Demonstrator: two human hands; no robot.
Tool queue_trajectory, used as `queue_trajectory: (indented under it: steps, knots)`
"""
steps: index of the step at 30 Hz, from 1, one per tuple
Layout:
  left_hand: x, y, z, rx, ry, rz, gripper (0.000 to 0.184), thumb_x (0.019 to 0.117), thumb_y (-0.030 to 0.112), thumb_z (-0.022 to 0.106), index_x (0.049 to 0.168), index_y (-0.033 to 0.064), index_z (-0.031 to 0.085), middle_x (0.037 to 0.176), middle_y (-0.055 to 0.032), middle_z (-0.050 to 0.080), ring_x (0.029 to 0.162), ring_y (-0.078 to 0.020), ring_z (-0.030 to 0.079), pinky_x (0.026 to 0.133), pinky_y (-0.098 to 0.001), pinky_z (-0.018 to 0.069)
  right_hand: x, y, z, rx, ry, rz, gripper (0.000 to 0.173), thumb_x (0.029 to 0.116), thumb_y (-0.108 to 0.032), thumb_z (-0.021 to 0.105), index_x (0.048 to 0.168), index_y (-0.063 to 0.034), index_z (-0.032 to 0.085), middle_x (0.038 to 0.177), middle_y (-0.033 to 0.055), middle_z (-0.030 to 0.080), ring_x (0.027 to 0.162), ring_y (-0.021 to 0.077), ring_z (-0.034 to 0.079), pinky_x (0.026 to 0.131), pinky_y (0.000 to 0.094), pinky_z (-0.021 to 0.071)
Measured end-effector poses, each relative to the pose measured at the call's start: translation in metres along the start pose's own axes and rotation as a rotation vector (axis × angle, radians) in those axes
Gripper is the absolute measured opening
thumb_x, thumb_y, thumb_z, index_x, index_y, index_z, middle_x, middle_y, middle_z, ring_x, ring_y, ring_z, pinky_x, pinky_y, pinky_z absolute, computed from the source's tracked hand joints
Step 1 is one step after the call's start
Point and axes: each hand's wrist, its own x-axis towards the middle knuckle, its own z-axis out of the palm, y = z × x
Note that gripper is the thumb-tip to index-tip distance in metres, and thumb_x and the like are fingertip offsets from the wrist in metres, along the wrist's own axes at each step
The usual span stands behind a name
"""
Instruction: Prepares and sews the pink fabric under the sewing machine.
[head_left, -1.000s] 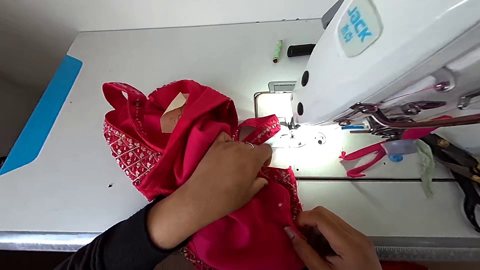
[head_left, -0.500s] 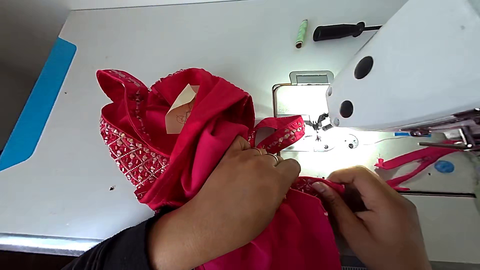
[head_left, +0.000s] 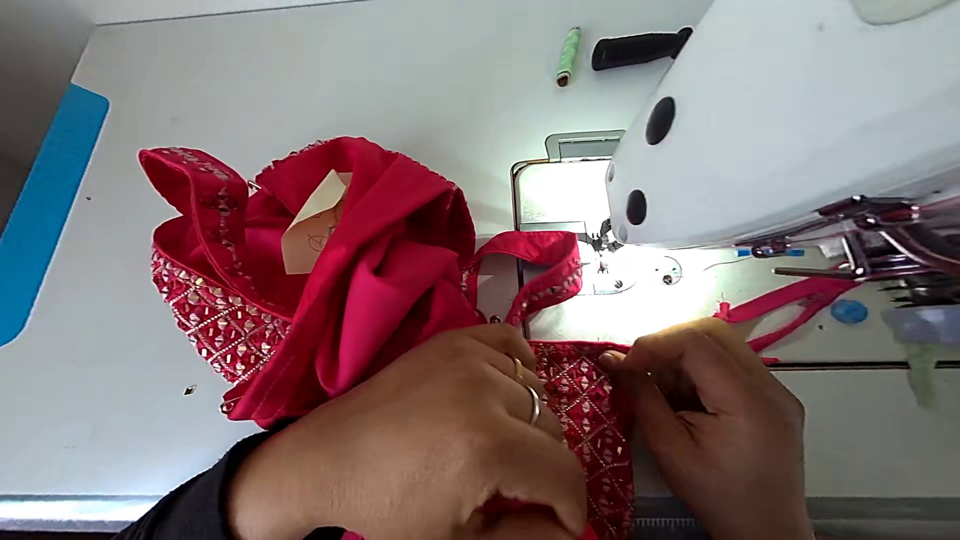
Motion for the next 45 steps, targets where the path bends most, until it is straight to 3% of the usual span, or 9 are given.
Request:
queue_trajectory:
  steps: [6, 10, 13, 17, 20, 22, 27, 40, 45]
  knots:
    - [0.003, -0.003, 0.005, 0.374, 0.027, -0.190, 0.020, 0.0964, 0.030, 0.062, 0.086, 0.0210, 0.077, 0.081, 0.0112, 0.073, 0.077, 0.0021, 0.065, 0.072, -0.0194, 0.0491, -0.006, 0.004, 0.000, 0.039, 0.031, -0.053, 0.011, 0.0995, -0.026, 0.063, 0.099, -0.0150, 0.065, 0.084, -0.0051, 0.060, 0.063, -0.0047, 0.050, 0.055, 0.0092, 0.0420]
    - [0.002, -0.003, 0.004, 0.374, 0.018, -0.207, 0.021, 0.0959, 0.030, 0.063, 0.085, 0.0212, 0.078, 0.086, 0.0108, 0.076, 0.079, 0.0024, 0.067, 0.072, -0.0194, 0.0501, -0.026, -0.005, -0.021, 0.233, -0.046, -0.073, 0.025, 0.1077, -0.040, 0.051, 0.111, -0.0159, 0.058, 0.093, -0.0058, 0.066, 0.080, -0.0038, 0.062, 0.067, 0.0122, 0.0503]
    - [0.003, -0.002, 0.004, 0.373, 0.028, -0.219, 0.019, 0.0939, 0.030, 0.064, 0.084, 0.0210, 0.077, 0.083, 0.0115, 0.074, 0.076, 0.0036, 0.064, 0.069, -0.0180, 0.0482, -0.048, -0.017, -0.025, 0.370, -0.183, -0.095, 0.036, 0.0961, -0.051, 0.067, 0.110, -0.0194, 0.055, 0.100, -0.0067, 0.063, 0.094, -0.0023, 0.061, 0.078, 0.0129, 0.0471]
    - [0.003, -0.003, 0.005, 0.405, 0.050, -0.235, 0.017, 0.0939, 0.031, 0.064, 0.085, 0.0220, 0.076, 0.079, 0.0132, 0.072, 0.072, 0.0037, 0.061, 0.066, -0.0173, 0.0453, -0.066, -0.031, -0.010, 0.197, -0.151, -0.157, 0.029, 0.0944, -0.024, 0.073, 0.104, -0.0094, 0.050, 0.097, 0.0075, 0.062, 0.093, 0.0118, 0.060, 0.085, 0.0182, 0.0477]
    - [0.005, -0.003, 0.006, 0.462, 0.080, -0.289, 0.017, 0.0961, 0.031, 0.062, 0.088, 0.0213, 0.074, 0.073, 0.0125, 0.067, 0.068, 0.0025, 0.060, 0.060, -0.0181, 0.0454, -0.059, -0.030, -0.015, 0.310, -0.085, -0.055, 0.013, 0.1032, -0.016, 0.058, 0.114, -0.0116, 0.053, 0.106, -0.0016, 0.065, 0.101, -0.0017, 0.064, 0.090, 0.0145, 0.0522]
    - [0.006, -0.002, 0.008, 0.505, 0.089, -0.330, 0.018, 0.0974, 0.032, 0.061, 0.091, 0.0213, 0.074, 0.073, 0.0128, 0.066, 0.067, 0.0019, 0.060, 0.059, -0.0185, 0.0466, -0.045, -0.032, -0.020, 0.263, -0.057, 0.017, 0.019, 0.1048, -0.018, 0.058, 0.121, -0.0096, 0.054, 0.105, -0.0031, 0.069, 0.094, -0.0058, 0.066, 0.083, 0.0128, 0.0559]
    - [0.009, -0.004, 0.011, 0.659, 0.055, -0.392, 0.022, 0.0982, 0.036, 0.057, 0.095, 0.0214, 0.073, 0.078, 0.0096, 0.067, 0.072, -0.0049, 0.065, 0.063, -0.0247, 0.0517, -0.025, -0.016, 0.001, 0.138, 0.046, 0.085, 0.021, 0.0985, -0.021, 0.065, 0.107, -0.0035, 0.059, 0.085, -0.0001, 0.069, 0.070, -0.0048, 0.064, 0.061, 0.0106, 0.0543]
    - [0.023, -0.007, 0.003, 0.714, -0.087, -0.558, 0.011, 0.0898, 0.028, 0.063, 0.088, 0.0189, 0.069, 0.073, 0.0058, 0.056, 0.066, -0.0086, 0.059, 0.053, -0.0261, 0.0447, -0.014, -0.011, 0.003, 0.089, 0.046, 0.150, 0.019, 0.0966, -0.028, 0.066, 0.102, -0.0121, 0.057, 0.075, -0.0088, 0.064, 0.058, -0.0081, 0.058, 0.050, 0.0086, 0.0490]
    - [0.022, -0.006, 0.002, 0.685, -0.107, -0.557, 0.006, 0.0860, 0.021, 0.064, 0.089, 0.0176, 0.067, 0.076, 0.0049, 0.056, 0.067, -0.0098, 0.060, 0.053, -0.0272, 0.0462, -0.010, -0.010, 0.002, 0.074, 0.027, 0.138, 0.017, 0.1042, -0.029, 0.056, 0.103, -0.0121, 0.060, 0.075, -0.0080, 0.062, 0.056, -0.0074, 0.055, 0.047, 0.0095, 0.0459]
